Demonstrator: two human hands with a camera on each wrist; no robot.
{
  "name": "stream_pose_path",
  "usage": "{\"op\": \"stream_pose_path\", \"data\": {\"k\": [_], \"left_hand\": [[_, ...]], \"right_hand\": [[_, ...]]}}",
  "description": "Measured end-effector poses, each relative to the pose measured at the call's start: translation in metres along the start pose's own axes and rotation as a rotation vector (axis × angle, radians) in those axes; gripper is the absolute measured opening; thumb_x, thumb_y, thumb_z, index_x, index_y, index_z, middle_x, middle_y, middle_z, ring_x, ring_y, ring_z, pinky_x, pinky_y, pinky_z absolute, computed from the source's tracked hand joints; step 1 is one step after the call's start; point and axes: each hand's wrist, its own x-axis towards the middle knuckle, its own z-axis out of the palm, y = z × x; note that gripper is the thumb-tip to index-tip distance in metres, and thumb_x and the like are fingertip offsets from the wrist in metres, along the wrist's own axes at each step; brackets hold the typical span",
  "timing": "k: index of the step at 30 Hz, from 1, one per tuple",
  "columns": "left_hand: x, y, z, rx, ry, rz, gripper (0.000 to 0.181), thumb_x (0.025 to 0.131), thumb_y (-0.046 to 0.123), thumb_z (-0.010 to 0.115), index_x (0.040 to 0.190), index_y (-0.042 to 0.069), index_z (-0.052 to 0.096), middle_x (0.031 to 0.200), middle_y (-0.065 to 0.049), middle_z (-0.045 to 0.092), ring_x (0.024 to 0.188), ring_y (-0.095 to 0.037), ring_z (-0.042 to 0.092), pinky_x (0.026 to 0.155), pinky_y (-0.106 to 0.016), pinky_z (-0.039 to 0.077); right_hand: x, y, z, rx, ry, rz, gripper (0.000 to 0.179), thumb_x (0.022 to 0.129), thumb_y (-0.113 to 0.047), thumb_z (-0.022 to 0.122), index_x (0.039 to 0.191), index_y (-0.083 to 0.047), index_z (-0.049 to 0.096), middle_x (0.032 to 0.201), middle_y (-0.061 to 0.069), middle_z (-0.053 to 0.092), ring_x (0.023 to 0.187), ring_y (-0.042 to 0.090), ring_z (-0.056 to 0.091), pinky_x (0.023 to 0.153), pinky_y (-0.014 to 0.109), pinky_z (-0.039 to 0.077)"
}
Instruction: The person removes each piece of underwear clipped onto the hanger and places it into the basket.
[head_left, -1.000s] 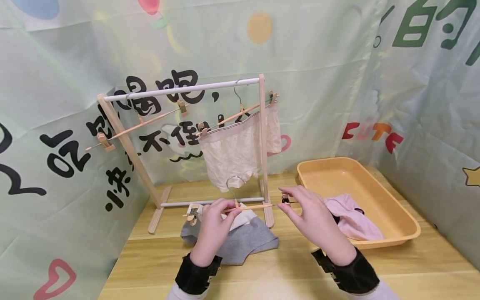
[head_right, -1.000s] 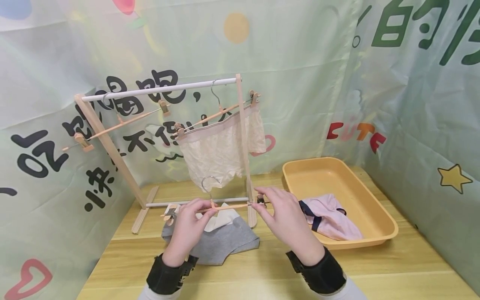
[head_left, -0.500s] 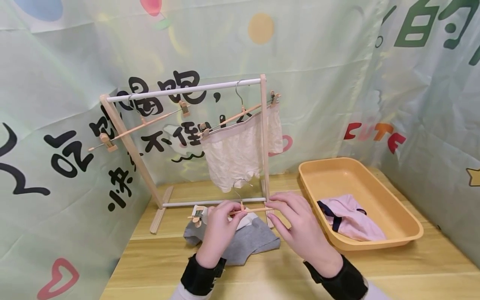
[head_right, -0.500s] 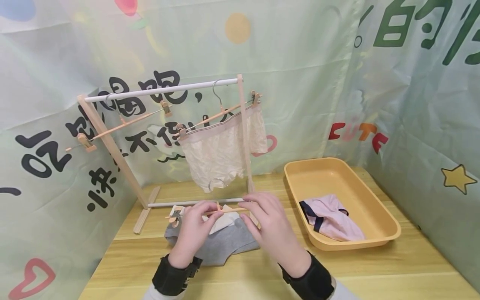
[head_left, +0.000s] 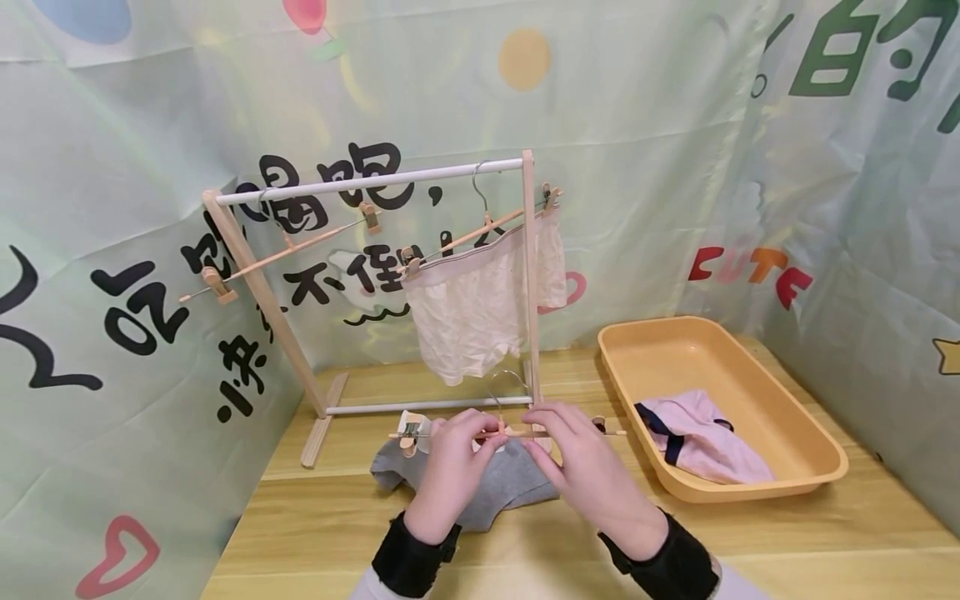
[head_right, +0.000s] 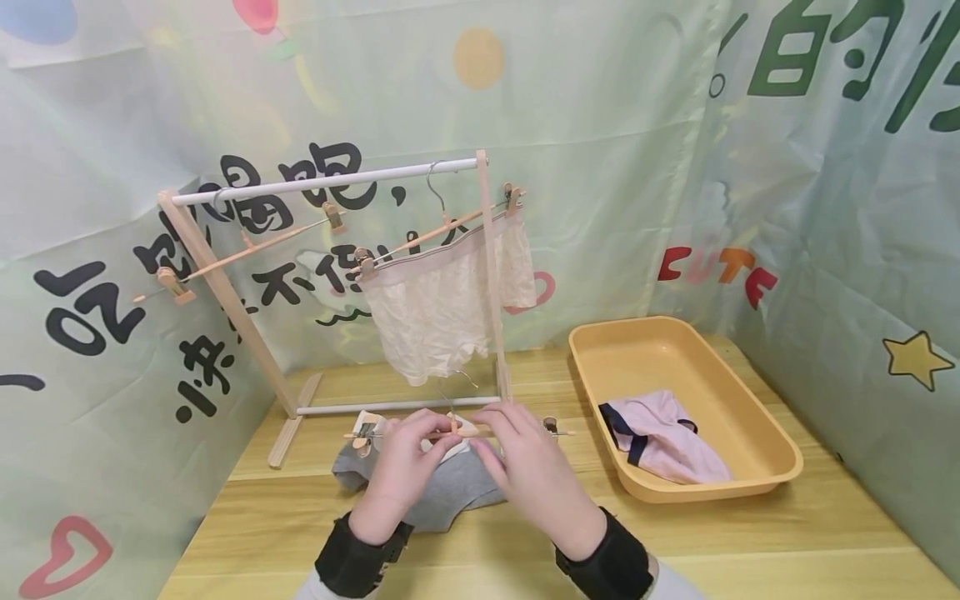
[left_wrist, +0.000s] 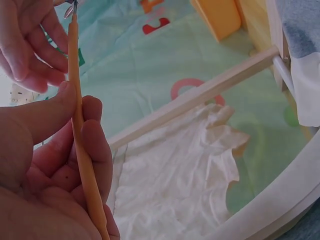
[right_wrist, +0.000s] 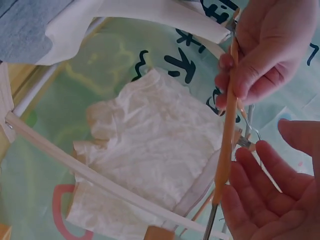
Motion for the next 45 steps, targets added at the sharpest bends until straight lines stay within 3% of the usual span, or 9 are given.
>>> {"op": "stream_pose_path", "data": {"k": [9,20,27,45], "left_hand": [[-0.003,0.006,0.003,-0.036,-0.093,0.036,0.014,0.083,0.018,0.071,0.095,0.013,0.071,0.089,0.002,0.069,0.080,-0.005,0.059,0.076,-0.038,0.035],[-0.004,0.008,0.007,-0.036,-0.112,0.084,0.015,0.083,0.019,0.070,0.098,0.015,0.071,0.090,0.003,0.070,0.080,-0.004,0.059,0.074,-0.036,0.037],[-0.004,0.009,0.007,-0.070,-0.110,0.051,0.018,0.084,0.020,0.070,0.102,0.016,0.067,0.093,0.004,0.072,0.084,-0.004,0.061,0.076,-0.037,0.039],[-0.005,0.011,0.003,-0.068,-0.108,0.045,0.028,0.084,0.022,0.070,0.111,0.015,0.066,0.099,0.001,0.073,0.090,-0.008,0.061,0.083,-0.040,0.043]], "right_hand": [[-0.003,0.000,0.008,0.000,-0.026,0.054,0.034,0.086,-0.021,0.070,0.117,-0.010,0.061,0.113,0.005,0.064,0.107,0.017,0.057,0.081,0.038,0.056],[-0.003,0.003,0.010,0.009,-0.053,0.121,0.030,0.086,-0.023,0.070,0.113,-0.011,0.065,0.101,0.004,0.066,0.078,0.008,0.064,0.062,0.029,0.057],[-0.003,0.005,0.013,-0.003,-0.022,0.087,0.014,0.082,-0.019,0.073,0.095,-0.013,0.068,0.090,-0.001,0.065,0.072,0.008,0.056,0.057,0.027,0.053],[-0.001,0.008,0.012,-0.002,-0.010,0.005,0.008,0.079,-0.015,0.075,0.085,-0.013,0.071,0.083,-0.005,0.066,0.078,0.007,0.056,0.063,0.028,0.054]]}}
